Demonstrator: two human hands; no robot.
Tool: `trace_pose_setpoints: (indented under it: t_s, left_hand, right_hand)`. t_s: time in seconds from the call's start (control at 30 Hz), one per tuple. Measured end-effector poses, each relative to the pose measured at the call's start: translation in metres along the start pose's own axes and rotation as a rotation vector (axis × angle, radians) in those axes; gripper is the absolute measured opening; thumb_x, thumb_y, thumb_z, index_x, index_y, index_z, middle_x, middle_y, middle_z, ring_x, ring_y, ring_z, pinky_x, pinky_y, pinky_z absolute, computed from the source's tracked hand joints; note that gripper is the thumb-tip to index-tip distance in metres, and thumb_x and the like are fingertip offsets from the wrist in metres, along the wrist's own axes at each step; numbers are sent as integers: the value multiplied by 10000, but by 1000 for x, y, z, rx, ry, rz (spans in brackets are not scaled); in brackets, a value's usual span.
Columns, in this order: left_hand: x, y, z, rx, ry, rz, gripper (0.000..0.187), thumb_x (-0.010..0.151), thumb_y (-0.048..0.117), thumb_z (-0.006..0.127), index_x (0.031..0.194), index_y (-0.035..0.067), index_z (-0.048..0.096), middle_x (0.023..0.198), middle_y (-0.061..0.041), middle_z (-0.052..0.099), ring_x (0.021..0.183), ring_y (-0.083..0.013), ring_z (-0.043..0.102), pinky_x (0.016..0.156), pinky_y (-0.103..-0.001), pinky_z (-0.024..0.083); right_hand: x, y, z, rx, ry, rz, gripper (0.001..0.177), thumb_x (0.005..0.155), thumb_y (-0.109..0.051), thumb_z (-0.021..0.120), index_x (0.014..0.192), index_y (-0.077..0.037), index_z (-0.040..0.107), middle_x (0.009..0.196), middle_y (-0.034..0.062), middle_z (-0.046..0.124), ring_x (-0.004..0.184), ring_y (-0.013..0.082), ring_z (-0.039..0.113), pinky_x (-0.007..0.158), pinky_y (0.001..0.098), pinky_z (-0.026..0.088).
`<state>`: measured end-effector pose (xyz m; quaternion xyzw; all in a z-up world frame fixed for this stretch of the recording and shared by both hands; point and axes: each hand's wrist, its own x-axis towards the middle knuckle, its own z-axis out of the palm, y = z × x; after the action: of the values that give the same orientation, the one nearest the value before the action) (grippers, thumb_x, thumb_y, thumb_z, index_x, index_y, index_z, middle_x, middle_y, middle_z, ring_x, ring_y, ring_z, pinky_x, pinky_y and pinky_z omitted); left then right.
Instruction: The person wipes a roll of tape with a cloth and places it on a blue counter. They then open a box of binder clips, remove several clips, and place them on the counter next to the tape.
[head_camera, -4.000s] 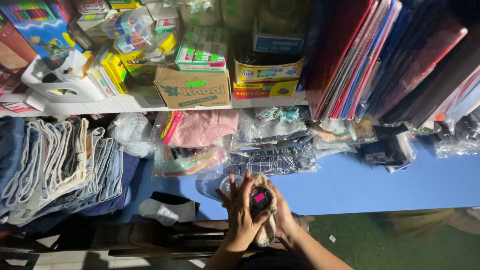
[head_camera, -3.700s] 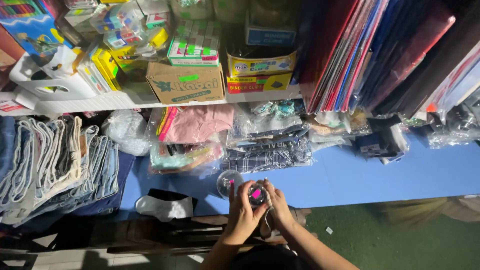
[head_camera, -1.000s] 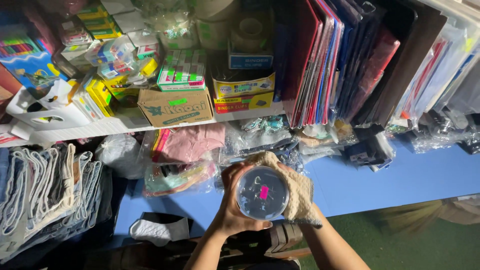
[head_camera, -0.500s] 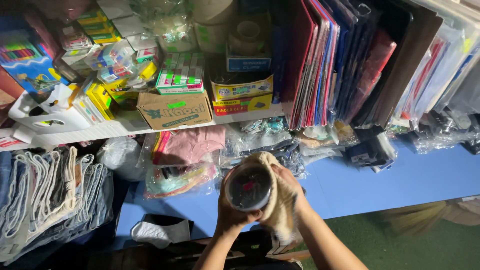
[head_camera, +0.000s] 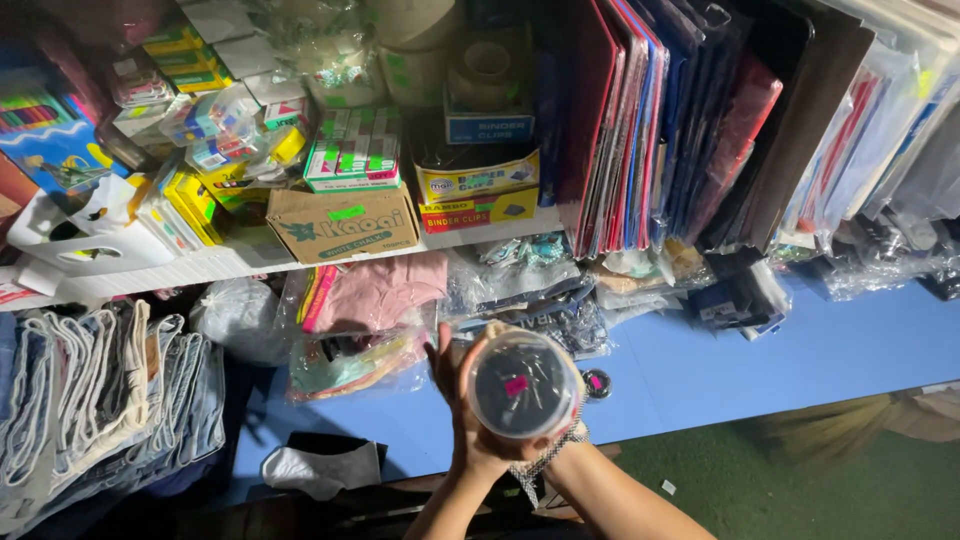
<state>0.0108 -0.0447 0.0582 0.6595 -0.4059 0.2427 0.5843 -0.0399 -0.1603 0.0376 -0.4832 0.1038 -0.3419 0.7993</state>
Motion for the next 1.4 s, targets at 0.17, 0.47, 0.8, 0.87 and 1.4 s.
trace_pose_setpoints:
  t_s: [0.17,0.47,0.8,0.87,1.4]
  left_hand:
    - [-17,-29,-2,-138,-60,-180,1091,750,798,662,1512,66,390,1652,-261,349,1524,-395,387,1258,-583,256]
    - [-33,-68,16,-432,-26,-335,1230,681,607,914,1556,23,277,1457,-197,531,1339,-320,581,1161,-465,500]
    - [-67,-114,25,-179,-122,-464,1108,557,234,992,1465,62,381,1304,-138,646,1187,-255,654,1016,-386,527]
    - [-80,-119,33,-138,-169,-455,1105,529,227,999,1444,54,403,1277,-154,654,1149,-277,664,987,-404,531]
    - [-110,-112,90,121,-624,-454,1138,411,233,1005,1367,79,407,1289,-194,459,1186,-421,535,965,-464,506]
  right_hand:
    - [-8,14,16,570,165,423,364,1032,-322,487,1201,-41,645,1100,129,725,983,224,695,814,346,586]
    - [-27,-66,28,-856,-301,-269,410,875,-328,743,1137,-27,648,1004,104,727,869,239,724,744,371,613]
    - [-26,-123,-164,-766,-609,-188,575,989,-256,761,1303,159,517,1230,294,635,1111,398,638,840,608,545]
    - [-24,-62,-263,-1317,-728,-55,492,962,-391,736,1194,9,568,1131,199,646,996,310,679,813,502,565]
    - [22,78,-243,-1643,-246,373,806,720,-243,815,1431,-258,437,1216,166,617,1003,418,679,808,497,578]
